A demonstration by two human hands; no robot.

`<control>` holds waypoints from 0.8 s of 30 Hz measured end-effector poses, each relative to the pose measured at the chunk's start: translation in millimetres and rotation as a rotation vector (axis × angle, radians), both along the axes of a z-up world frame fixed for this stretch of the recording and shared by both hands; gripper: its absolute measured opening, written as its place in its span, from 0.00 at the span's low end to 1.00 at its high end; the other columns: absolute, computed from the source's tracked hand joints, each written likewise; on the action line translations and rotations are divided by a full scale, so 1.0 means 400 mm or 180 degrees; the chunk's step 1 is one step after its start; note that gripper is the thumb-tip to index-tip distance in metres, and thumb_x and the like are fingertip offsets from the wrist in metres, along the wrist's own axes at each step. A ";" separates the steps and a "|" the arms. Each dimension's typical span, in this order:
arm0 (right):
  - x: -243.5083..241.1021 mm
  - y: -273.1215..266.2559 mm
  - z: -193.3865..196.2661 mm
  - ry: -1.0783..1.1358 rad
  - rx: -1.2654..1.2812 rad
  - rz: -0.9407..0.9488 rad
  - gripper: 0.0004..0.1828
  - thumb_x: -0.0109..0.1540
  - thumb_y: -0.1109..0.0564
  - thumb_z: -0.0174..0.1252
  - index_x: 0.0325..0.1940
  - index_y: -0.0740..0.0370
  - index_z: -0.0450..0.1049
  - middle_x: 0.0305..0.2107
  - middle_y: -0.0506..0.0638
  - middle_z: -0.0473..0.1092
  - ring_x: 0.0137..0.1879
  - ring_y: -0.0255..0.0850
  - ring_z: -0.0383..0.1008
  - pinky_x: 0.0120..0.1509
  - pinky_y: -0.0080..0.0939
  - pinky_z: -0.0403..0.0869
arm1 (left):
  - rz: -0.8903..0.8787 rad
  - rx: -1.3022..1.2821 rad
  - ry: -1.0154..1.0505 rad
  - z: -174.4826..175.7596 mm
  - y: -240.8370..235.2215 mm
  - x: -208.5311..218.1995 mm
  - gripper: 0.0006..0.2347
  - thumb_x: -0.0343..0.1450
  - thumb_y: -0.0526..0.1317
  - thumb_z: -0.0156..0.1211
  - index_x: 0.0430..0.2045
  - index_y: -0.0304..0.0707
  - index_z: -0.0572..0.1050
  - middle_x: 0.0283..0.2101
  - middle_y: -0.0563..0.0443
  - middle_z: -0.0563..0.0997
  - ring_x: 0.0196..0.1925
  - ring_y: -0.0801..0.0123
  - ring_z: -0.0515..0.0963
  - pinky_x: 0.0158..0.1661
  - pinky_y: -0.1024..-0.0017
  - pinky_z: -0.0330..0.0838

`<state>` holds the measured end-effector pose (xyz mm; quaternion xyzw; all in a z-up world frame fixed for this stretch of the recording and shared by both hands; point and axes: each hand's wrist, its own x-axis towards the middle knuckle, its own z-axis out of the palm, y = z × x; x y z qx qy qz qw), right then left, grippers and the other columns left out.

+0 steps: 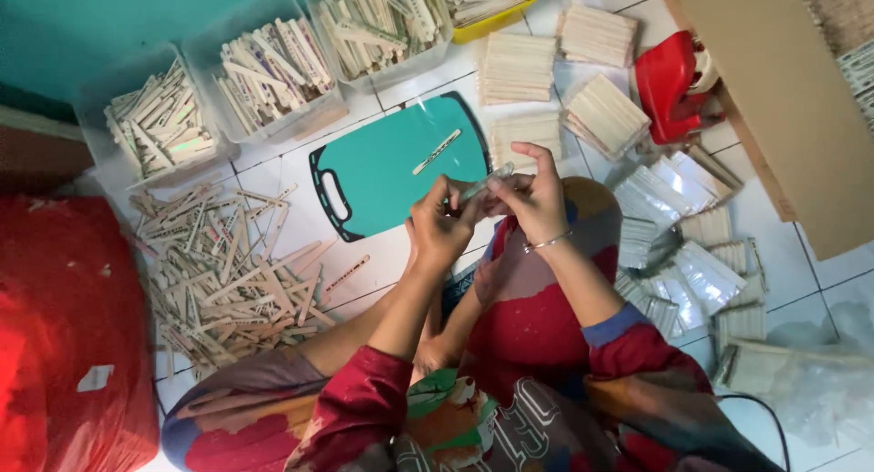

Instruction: The person sits on the floor and gathers loose popsicle sticks from a pile. They align the sticks into neat bundles on a green cutting board, place them into clear plastic bags, and set the packaged bundles aside.

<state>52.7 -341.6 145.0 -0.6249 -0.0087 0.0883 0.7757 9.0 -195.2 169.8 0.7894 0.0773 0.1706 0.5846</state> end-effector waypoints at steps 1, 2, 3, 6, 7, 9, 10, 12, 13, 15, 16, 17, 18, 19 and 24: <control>-0.005 0.006 0.021 0.0007 -0.0001 -0.0003 0.35 0.61 0.64 0.68 0.68 0.61 0.58 0.22 0.59 0.74 0.23 0.47 0.79 0.29 0.44 0.83 | -0.0003 -0.0001 0.0007 -0.016 0.007 -0.007 0.18 0.64 0.32 0.72 0.20 0.45 0.61 0.28 0.53 0.84 0.24 0.62 0.82 0.25 0.71 0.74; -0.010 0.011 0.043 -0.0138 -0.0392 0.0009 0.33 0.62 0.63 0.67 0.68 0.60 0.60 0.19 0.58 0.74 0.20 0.45 0.77 0.24 0.39 0.80 | 0.0106 -0.0053 0.0010 -0.032 0.014 -0.014 0.19 0.64 0.33 0.73 0.20 0.46 0.61 0.29 0.53 0.85 0.26 0.64 0.83 0.26 0.72 0.74; -0.008 0.016 0.068 -0.0299 -0.0791 0.0020 0.31 0.63 0.62 0.66 0.67 0.58 0.61 0.16 0.57 0.73 0.17 0.43 0.75 0.20 0.35 0.77 | 0.0215 -0.0115 -0.0004 -0.047 0.019 -0.014 0.20 0.64 0.34 0.74 0.20 0.47 0.60 0.31 0.54 0.86 0.27 0.67 0.84 0.26 0.74 0.73; -0.001 -0.023 -0.087 -0.1137 -0.1608 -0.0543 0.42 0.57 0.50 0.78 0.68 0.58 0.62 0.23 0.51 0.76 0.26 0.39 0.76 0.31 0.35 0.74 | 0.0166 -0.0368 -0.0223 -0.040 0.035 0.007 0.19 0.65 0.32 0.74 0.22 0.45 0.60 0.30 0.49 0.86 0.28 0.73 0.83 0.26 0.83 0.69; -0.003 -0.034 -0.065 -0.1140 -0.1606 -0.0541 0.42 0.57 0.50 0.78 0.68 0.58 0.62 0.23 0.51 0.76 0.26 0.39 0.76 0.31 0.35 0.74 | 0.0168 -0.0367 -0.0225 0.003 0.038 -0.001 0.19 0.65 0.32 0.74 0.22 0.45 0.60 0.30 0.49 0.86 0.28 0.73 0.83 0.26 0.83 0.69; -0.008 -0.057 -0.024 -0.3138 -0.2511 -0.0469 0.16 0.58 0.62 0.73 0.50 0.55 0.83 0.56 0.57 0.75 0.31 0.39 0.77 0.31 0.37 0.78 | -0.0310 0.0296 0.0136 0.087 0.043 -0.018 0.16 0.63 0.30 0.72 0.23 0.43 0.64 0.32 0.48 0.86 0.24 0.50 0.84 0.25 0.66 0.74; 0.009 -0.055 0.013 -0.3135 -0.2506 -0.0467 0.16 0.58 0.62 0.73 0.50 0.55 0.83 0.56 0.57 0.75 0.31 0.39 0.77 0.31 0.37 0.78 | -0.0308 0.0299 0.0139 0.056 0.038 -0.013 0.16 0.63 0.30 0.72 0.23 0.43 0.64 0.32 0.48 0.86 0.24 0.50 0.84 0.25 0.66 0.74; 0.032 -0.056 0.083 -0.4058 -0.3589 0.0210 0.05 0.67 0.51 0.63 0.40 0.52 0.80 0.38 0.46 0.74 0.35 0.39 0.72 0.37 0.34 0.75 | -0.0446 0.0928 0.0080 -0.008 0.025 -0.010 0.13 0.64 0.32 0.70 0.22 0.49 0.67 0.24 0.55 0.82 0.24 0.57 0.84 0.27 0.70 0.74; 0.050 -0.070 0.065 -0.4061 -0.3594 0.0217 0.05 0.67 0.51 0.63 0.40 0.52 0.80 0.38 0.46 0.74 0.35 0.39 0.72 0.37 0.34 0.75 | -0.0443 0.0920 0.0079 -0.018 0.020 -0.002 0.13 0.64 0.32 0.70 0.22 0.49 0.67 0.24 0.55 0.82 0.24 0.57 0.84 0.27 0.70 0.74; 0.086 -0.095 0.030 -0.3933 -0.4198 0.0412 0.06 0.64 0.54 0.63 0.34 0.55 0.77 0.23 0.48 0.67 0.28 0.43 0.70 0.30 0.42 0.73 | -0.0489 0.0622 -0.0550 -0.036 0.015 0.018 0.13 0.64 0.27 0.71 0.29 0.45 0.71 0.28 0.47 0.83 0.33 0.52 0.86 0.34 0.64 0.78; 0.153 -0.144 -0.055 -0.3935 -0.4202 0.0407 0.06 0.64 0.54 0.63 0.34 0.55 0.77 0.23 0.48 0.67 0.28 0.43 0.70 0.30 0.42 0.73 | -0.0492 0.0621 -0.0556 0.008 0.022 0.023 0.13 0.64 0.27 0.71 0.29 0.45 0.71 0.28 0.47 0.83 0.33 0.52 0.86 0.34 0.64 0.78; 0.224 -0.190 -0.139 -0.2076 -0.2876 -0.0182 0.04 0.66 0.57 0.57 0.36 0.56 0.74 0.27 0.45 0.66 0.34 0.39 0.66 0.43 0.41 0.69 | -0.0500 0.0570 -0.0790 0.052 0.029 0.028 0.12 0.65 0.30 0.72 0.34 0.42 0.72 0.42 0.43 0.80 0.46 0.46 0.81 0.45 0.57 0.76; 0.295 -0.235 -0.223 -0.0253 -0.1466 -0.0664 0.05 0.68 0.60 0.52 0.38 0.57 0.72 0.32 0.42 0.65 0.40 0.36 0.61 0.56 0.39 0.65 | -0.0508 0.0519 -0.1025 0.095 0.037 0.033 0.13 0.66 0.33 0.73 0.39 0.39 0.73 0.57 0.38 0.78 0.59 0.40 0.77 0.56 0.50 0.74; 0.356 -0.364 -0.315 -0.0249 -0.1461 -0.0638 0.05 0.68 0.60 0.52 0.38 0.57 0.72 0.32 0.42 0.65 0.40 0.36 0.61 0.56 0.39 0.65 | -0.0485 0.0527 -0.1013 0.075 0.052 0.027 0.13 0.66 0.33 0.73 0.39 0.39 0.73 0.57 0.38 0.78 0.59 0.40 0.77 0.56 0.50 0.74; 0.760 -0.611 -0.607 -0.0666 -0.3419 -0.2009 0.19 0.66 0.45 0.71 0.30 0.58 0.77 0.22 0.52 0.75 0.31 0.44 0.79 0.35 0.38 0.75 | -0.0315 0.0513 -0.0589 -0.044 0.122 -0.012 0.09 0.67 0.31 0.71 0.36 0.40 0.75 0.49 0.42 0.82 0.53 0.45 0.81 0.53 0.53 0.74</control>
